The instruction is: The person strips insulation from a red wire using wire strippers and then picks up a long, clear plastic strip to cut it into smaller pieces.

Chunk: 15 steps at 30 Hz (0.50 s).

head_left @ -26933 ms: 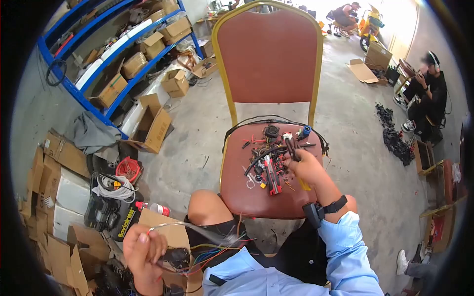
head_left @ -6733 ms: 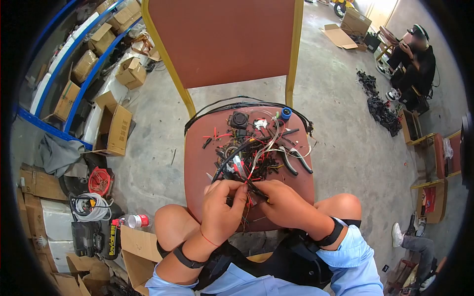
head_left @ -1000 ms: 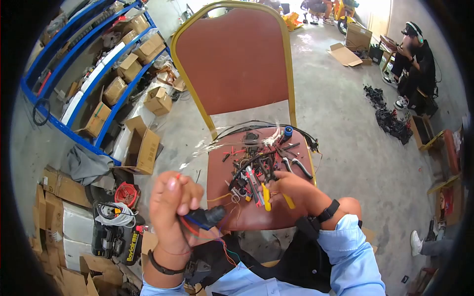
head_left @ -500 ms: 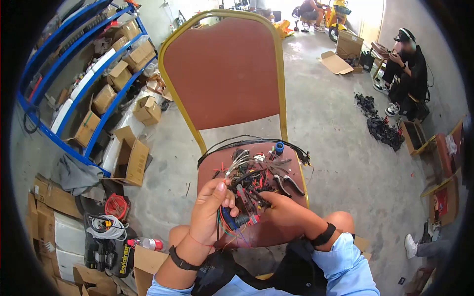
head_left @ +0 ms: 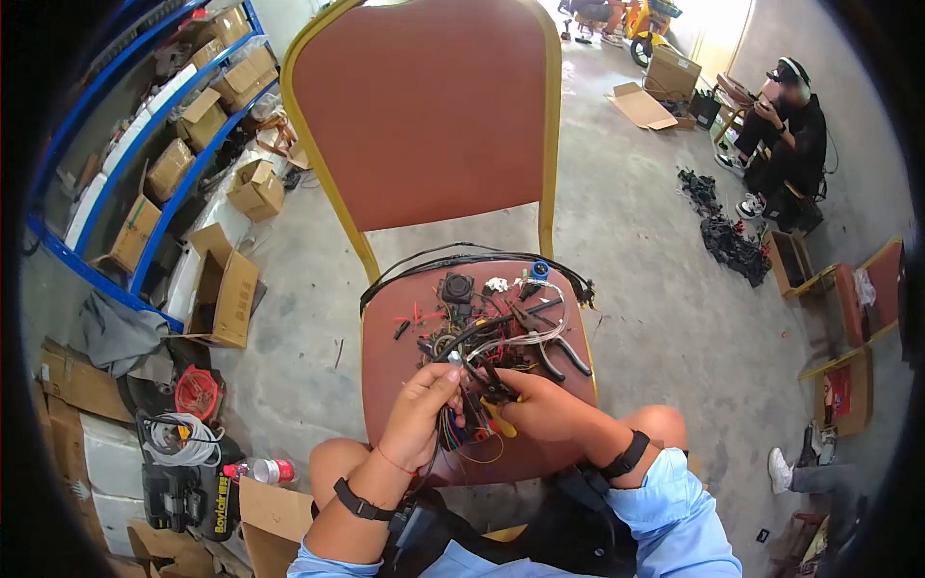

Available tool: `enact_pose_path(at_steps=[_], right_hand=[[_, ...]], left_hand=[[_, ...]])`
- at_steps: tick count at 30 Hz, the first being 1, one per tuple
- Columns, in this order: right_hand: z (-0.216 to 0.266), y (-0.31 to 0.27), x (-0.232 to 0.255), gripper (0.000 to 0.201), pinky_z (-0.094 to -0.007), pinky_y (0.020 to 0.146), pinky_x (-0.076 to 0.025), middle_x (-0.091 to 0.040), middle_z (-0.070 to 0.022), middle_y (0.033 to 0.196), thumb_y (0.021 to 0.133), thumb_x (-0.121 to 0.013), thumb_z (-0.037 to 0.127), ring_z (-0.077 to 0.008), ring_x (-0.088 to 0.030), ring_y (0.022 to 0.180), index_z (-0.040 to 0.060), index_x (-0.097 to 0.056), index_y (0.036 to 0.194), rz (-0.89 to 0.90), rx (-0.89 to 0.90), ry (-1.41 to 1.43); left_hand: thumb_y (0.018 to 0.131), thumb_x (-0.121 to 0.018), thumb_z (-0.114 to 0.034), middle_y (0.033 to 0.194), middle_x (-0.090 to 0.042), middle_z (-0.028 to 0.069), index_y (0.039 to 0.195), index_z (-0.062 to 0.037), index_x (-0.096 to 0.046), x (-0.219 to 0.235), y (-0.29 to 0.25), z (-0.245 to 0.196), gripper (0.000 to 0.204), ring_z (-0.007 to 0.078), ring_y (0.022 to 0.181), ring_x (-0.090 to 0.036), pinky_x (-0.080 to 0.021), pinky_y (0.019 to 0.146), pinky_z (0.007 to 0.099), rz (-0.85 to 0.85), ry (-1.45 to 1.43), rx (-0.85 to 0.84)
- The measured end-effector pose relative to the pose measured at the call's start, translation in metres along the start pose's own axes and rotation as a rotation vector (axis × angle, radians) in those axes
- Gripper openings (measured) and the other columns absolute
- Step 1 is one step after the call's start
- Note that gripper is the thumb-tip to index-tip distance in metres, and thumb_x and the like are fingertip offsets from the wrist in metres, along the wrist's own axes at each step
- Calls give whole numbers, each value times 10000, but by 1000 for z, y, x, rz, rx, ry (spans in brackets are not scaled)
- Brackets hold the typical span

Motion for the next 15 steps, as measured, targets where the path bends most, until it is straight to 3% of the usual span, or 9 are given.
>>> enact_pose_path(at_steps=[3,6,15], right_hand=[[-1,5,-2,640,-310,1031,-427,-606,-113,1317,876,-482,-83,-168,-538,1233,22,-398,1501,-13,80,166],[-1,7,-1,706,-305,1067,-399,-547,-127,1402,880,-471,-86,-178,-500,1292,26,-294,1554,-9,123,124],[15,1,1,784,-310,1087,-384,-492,-159,1463,860,-501,-92,-218,-482,1346,19,-207,1578,-124,258,-78]], left_hand=[[1022,-583,-204,780,-565,-10,1086,-53,-636,2,-2,-1,172,82,718,-557,-499,621,268,-10,-18,11],[1022,-582,-196,785,-573,-7,1083,-48,-641,1,-6,-5,171,82,718,-558,-500,623,262,-19,-21,30],[1020,-596,-205,774,-576,-9,1067,-52,-642,0,-7,-9,166,78,693,-558,-503,617,251,-24,5,23]])
Point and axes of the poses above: each hand's wrist, its own y-axis towards the middle knuckle, its own x-axis out of the back of the hand, z = x × y, the point moved 8 cm from there along y, towards the middle knuckle
